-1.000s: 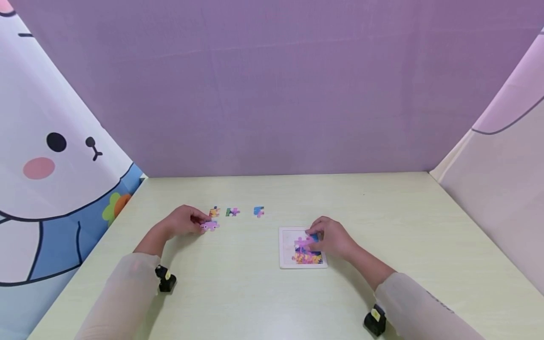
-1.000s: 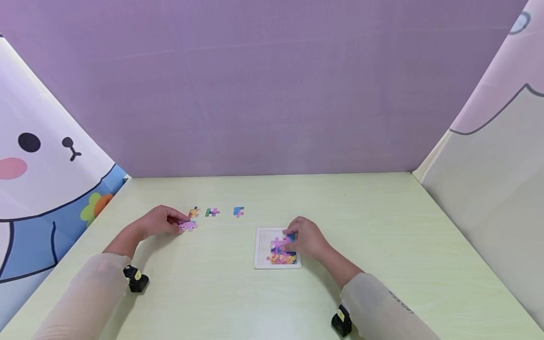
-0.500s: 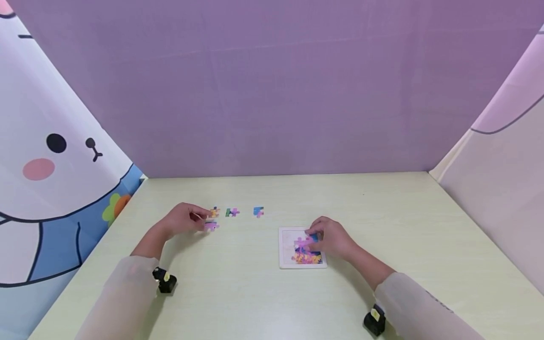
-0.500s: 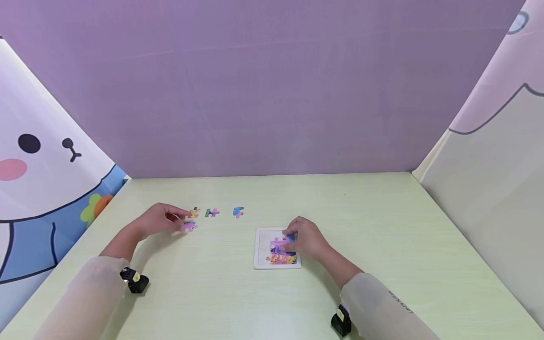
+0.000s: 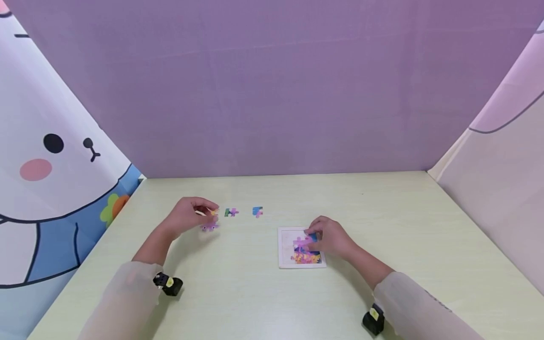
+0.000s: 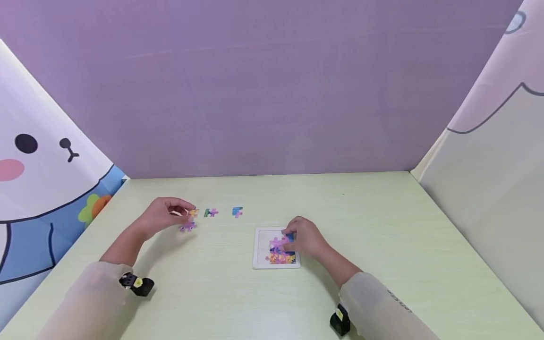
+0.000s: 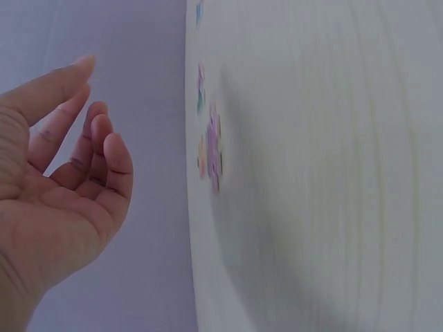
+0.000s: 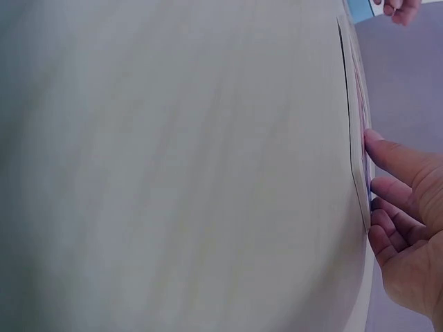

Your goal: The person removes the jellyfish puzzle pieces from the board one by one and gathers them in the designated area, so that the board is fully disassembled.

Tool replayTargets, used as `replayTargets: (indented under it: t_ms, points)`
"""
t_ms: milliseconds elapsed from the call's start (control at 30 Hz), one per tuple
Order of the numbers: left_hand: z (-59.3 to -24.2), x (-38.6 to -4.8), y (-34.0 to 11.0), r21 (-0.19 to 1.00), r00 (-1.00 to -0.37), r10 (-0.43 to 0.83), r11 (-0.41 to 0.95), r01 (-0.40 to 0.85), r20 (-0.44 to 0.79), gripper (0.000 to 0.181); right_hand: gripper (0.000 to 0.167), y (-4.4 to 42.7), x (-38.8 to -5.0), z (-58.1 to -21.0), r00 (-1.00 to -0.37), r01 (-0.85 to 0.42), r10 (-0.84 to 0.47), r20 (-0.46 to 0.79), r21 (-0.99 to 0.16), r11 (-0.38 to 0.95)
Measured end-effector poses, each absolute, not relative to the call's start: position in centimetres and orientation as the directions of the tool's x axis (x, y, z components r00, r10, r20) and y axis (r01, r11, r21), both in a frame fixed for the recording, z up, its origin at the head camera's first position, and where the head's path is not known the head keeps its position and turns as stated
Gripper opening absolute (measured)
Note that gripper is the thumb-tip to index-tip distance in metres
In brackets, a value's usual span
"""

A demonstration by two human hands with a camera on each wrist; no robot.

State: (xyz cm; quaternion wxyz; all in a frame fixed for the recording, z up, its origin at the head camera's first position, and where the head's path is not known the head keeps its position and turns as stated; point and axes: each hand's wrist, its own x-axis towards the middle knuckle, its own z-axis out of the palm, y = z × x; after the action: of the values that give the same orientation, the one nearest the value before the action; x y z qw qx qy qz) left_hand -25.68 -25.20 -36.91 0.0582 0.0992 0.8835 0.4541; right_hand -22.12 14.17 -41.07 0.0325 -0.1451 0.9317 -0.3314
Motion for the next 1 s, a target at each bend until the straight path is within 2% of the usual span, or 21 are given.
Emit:
replayTargets:
  t_ms: [267, 1000]
  points:
    - [-36.5, -24.8, -23.4, 0.884, -0.972, 0.229, 0.439, 0.158, 0.060, 0.030, 0.035, 14.2, -22.1, -41.0, -0.953, -0.254, -0.301, 0.031, -0.618, 0.744]
    - [-35.9, -22.6, -18.4, 0.937, -0.944, 0.306, 0.278, 0.212, 0.123, 0.038, 0.035, 14.2, -22.0, -40.8, -0.944, -0.282, -0.328, 0.036, -0.601, 0.748]
